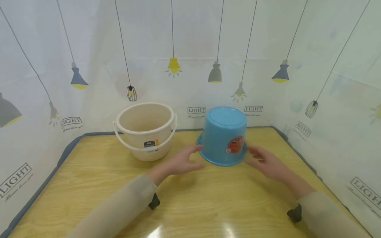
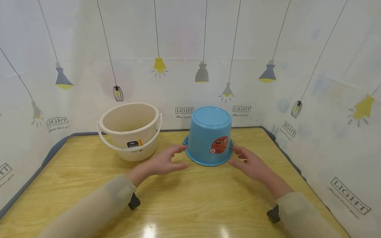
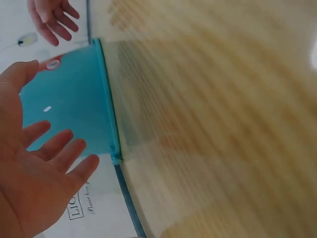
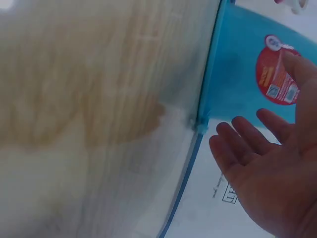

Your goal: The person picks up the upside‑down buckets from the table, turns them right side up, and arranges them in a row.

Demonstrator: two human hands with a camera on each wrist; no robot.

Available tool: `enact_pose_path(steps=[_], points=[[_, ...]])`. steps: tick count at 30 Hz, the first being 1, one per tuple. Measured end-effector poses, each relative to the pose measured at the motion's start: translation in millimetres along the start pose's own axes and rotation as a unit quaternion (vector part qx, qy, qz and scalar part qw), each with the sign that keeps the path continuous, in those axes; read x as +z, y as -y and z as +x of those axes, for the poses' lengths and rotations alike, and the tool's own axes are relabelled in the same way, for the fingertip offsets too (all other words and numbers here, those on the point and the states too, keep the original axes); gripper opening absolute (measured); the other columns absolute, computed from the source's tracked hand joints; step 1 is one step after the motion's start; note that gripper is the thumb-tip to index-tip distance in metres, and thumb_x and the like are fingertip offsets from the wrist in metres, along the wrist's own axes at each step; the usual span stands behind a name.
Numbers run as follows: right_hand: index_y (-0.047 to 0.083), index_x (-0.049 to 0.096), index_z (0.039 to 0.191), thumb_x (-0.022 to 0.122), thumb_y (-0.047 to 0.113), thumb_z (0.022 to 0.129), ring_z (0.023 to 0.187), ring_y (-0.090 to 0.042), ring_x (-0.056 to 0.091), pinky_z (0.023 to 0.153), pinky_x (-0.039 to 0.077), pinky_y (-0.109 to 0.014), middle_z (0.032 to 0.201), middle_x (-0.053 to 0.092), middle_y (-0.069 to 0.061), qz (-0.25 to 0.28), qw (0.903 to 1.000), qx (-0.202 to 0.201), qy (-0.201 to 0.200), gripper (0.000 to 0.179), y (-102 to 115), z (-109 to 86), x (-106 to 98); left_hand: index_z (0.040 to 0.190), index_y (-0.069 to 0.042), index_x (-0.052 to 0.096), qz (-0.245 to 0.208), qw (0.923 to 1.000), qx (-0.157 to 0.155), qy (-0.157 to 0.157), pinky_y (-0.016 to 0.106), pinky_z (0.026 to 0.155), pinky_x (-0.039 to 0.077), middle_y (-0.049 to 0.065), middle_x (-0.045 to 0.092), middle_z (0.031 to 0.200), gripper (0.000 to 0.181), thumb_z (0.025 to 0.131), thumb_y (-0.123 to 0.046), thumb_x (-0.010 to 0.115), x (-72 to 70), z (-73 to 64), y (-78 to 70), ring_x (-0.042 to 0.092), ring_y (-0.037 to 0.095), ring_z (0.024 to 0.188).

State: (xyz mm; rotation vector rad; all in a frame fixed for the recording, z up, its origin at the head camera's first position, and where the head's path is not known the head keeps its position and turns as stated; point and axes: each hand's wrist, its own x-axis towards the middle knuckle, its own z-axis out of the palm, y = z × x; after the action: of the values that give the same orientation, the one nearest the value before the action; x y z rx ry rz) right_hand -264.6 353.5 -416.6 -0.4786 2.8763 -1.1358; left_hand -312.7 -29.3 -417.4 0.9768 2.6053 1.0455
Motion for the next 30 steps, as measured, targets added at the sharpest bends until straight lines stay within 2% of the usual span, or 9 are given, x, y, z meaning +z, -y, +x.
enact_pose_path(steps=[2, 4, 9, 12, 16, 19, 22, 26, 30], points=[[-0.003, 0.038, 0.166, 0.068, 0.040, 0.110, 0.148, -0.058, 0.049, 0.121, 0.046, -0.071, 0.167, 0.044, -0.034, -0.016, 0.9995, 0.020, 0.016, 0.077, -6.1, 2.8, -1.2, 0.170, -0.014, 0.041, 0.005, 0.9997, -0.022, 0.013, 0.061, 0.134, 0.034, 0.014, 0.041, 0.175, 0.084, 0.102, -0.048, 0.076, -0.3, 6.3, 4.6, 0.040, 0.038, 0.162], [-0.005, 0.034, 0.167, 0.069, 0.045, 0.108, 0.150, -0.061, 0.044, 0.122, 0.043, -0.073, 0.169, 0.039, -0.035, -0.033, 0.9981, 0.039, 0.035, 0.084, -11.9, 7.0, -1.6, 0.171, -0.013, 0.038, 0.010, 0.9988, -0.041, 0.023, 0.063, 0.133, 0.034, 0.017, 0.039, 0.176, 0.088, 0.100, -0.048, 0.078, -1.8, 13.1, 8.4, 0.038, 0.039, 0.163], [-0.007, 0.029, 0.168, 0.073, 0.054, 0.103, 0.154, -0.062, 0.037, 0.126, 0.035, -0.076, 0.170, 0.033, -0.039, -0.079, 0.9927, 0.063, 0.066, 0.099, -22.4, 20.6, -0.7, 0.173, -0.013, 0.032, 0.019, 0.9955, -0.082, 0.044, 0.062, 0.125, 0.046, 0.020, 0.038, 0.175, 0.098, 0.097, -0.050, 0.082, -5.2, 30.4, 17.9, 0.047, 0.041, 0.154], [-0.008, 0.029, 0.168, 0.076, 0.056, 0.100, 0.156, -0.062, 0.034, 0.127, 0.032, -0.077, 0.170, 0.033, -0.040, -0.095, 0.9908, 0.065, 0.071, 0.105, -25.9, 27.4, 0.5, 0.174, -0.015, 0.030, 0.012, 0.9933, -0.104, 0.047, 0.062, 0.125, 0.047, 0.021, 0.035, 0.175, 0.105, 0.093, -0.052, 0.085, -4.4, 40.6, 23.9, 0.047, 0.042, 0.154], [-0.007, 0.026, 0.169, 0.079, 0.058, 0.097, 0.157, -0.063, 0.031, 0.127, 0.030, -0.077, 0.170, 0.032, -0.041, -0.105, 0.9894, 0.066, 0.075, 0.111, -28.7, 33.8, 2.4, 0.175, -0.018, 0.031, 0.017, 0.9911, -0.125, 0.042, 0.065, 0.132, 0.036, 0.019, 0.032, 0.179, 0.109, 0.089, -0.055, 0.088, -2.2, 51.1, 30.5, 0.038, 0.041, 0.162], [-0.005, 0.024, 0.170, 0.080, 0.061, 0.095, 0.157, -0.063, 0.030, 0.127, 0.029, -0.078, 0.171, 0.030, -0.040, -0.111, 0.9879, 0.077, 0.077, 0.115, -30.7, 38.2, 4.3, 0.174, -0.021, 0.033, 0.024, 0.9899, -0.134, 0.040, 0.066, 0.134, 0.031, 0.017, 0.032, 0.179, 0.107, 0.089, -0.054, 0.089, -2.2, 55.9, 33.2, 0.033, 0.041, 0.165], [-0.003, 0.024, 0.171, 0.079, 0.066, 0.093, 0.158, -0.062, 0.030, 0.127, 0.029, -0.078, 0.171, 0.030, -0.039, -0.119, 0.9857, 0.091, 0.077, 0.118, -33.5, 43.0, 6.6, 0.173, -0.020, 0.037, 0.029, 0.9892, -0.139, 0.038, 0.064, 0.134, 0.031, 0.017, 0.035, 0.178, 0.105, 0.088, -0.052, 0.090, -3.8, 58.8, 34.2, 0.035, 0.040, 0.164], [-0.003, 0.027, 0.170, 0.080, 0.067, 0.093, 0.157, -0.061, 0.031, 0.127, 0.031, -0.077, 0.171, 0.032, -0.039, -0.130, 0.9842, 0.094, 0.074, 0.117, -32.9, 48.3, 7.8, 0.170, -0.016, 0.041, 0.051, 0.9902, -0.125, 0.032, 0.059, 0.135, 0.034, 0.016, 0.043, 0.174, 0.101, 0.088, -0.047, 0.091, -4.5, 65.0, 38.6, 0.040, 0.038, 0.162], [-0.004, 0.030, 0.168, 0.084, 0.060, 0.092, 0.156, -0.061, 0.034, 0.127, 0.032, -0.076, 0.168, 0.036, -0.039, -0.125, 0.9859, 0.091, 0.064, 0.113, -31.4, 52.3, 9.4, 0.166, -0.012, 0.045, 0.070, 0.9911, -0.110, 0.028, 0.056, 0.133, 0.037, 0.014, 0.050, 0.169, 0.099, 0.086, -0.044, 0.093, -3.0, 74.5, 44.4, 0.046, 0.036, 0.158]])
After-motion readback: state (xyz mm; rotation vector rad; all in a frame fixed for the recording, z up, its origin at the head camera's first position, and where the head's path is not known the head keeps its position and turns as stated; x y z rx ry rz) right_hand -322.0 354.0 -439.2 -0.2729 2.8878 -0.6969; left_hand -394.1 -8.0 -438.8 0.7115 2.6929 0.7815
